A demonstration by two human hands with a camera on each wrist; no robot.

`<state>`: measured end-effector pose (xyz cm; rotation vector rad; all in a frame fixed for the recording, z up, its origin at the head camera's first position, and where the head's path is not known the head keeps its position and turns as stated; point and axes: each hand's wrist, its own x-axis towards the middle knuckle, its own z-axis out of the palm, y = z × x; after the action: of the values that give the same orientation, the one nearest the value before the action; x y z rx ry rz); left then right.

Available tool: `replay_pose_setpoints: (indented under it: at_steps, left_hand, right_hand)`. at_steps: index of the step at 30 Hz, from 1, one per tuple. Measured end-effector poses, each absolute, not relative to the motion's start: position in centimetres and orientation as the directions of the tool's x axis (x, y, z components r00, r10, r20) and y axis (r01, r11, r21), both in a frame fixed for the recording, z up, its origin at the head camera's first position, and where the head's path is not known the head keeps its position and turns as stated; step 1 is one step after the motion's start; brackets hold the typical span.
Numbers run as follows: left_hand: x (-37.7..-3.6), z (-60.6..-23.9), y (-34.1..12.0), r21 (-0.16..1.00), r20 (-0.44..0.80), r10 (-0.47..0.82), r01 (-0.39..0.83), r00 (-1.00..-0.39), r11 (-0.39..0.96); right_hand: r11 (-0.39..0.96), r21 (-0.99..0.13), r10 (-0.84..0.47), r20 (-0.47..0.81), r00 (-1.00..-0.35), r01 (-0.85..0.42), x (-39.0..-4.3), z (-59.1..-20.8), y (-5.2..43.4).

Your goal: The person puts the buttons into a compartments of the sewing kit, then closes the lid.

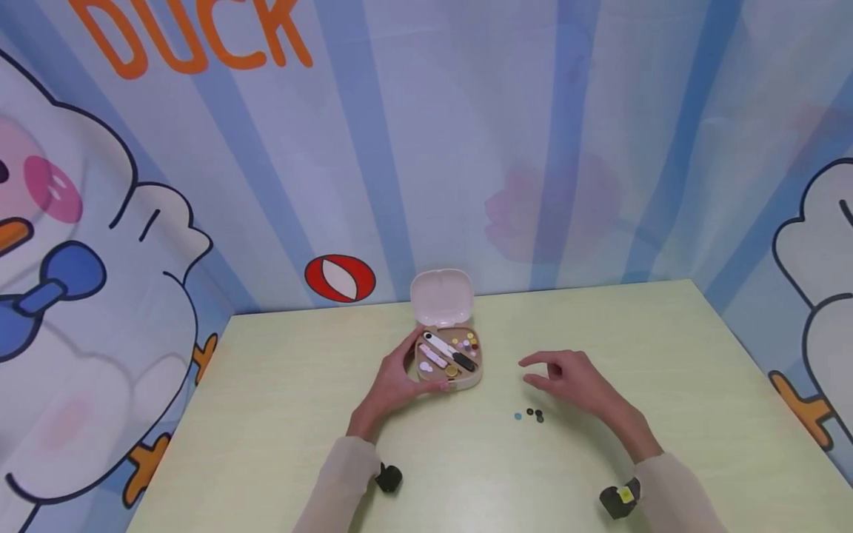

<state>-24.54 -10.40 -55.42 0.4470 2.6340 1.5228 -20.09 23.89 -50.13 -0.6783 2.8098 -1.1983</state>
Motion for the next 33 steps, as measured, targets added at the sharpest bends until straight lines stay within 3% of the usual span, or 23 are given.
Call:
replay_pose_setpoints:
  at_steps: [14, 33]
  left_hand:
    - [-24.6, -55.6, -10.4, 0.849, 0.070, 0.272, 0.200, -0.960, 0.489]
    - [-24.6, -55.6, -10.4, 0.850, 0.080, 0.280, 0.212, -0.957, 0.483]
  right_hand:
    - [0.561, -0.739, -0.453, 0.103, -0.886, -0.373, -17.3, -52.2, 25.4]
    - [0.542, -0.755, -0.486, 0.077, -0.871, -0.369, -16.8, -53.1, 25.8]
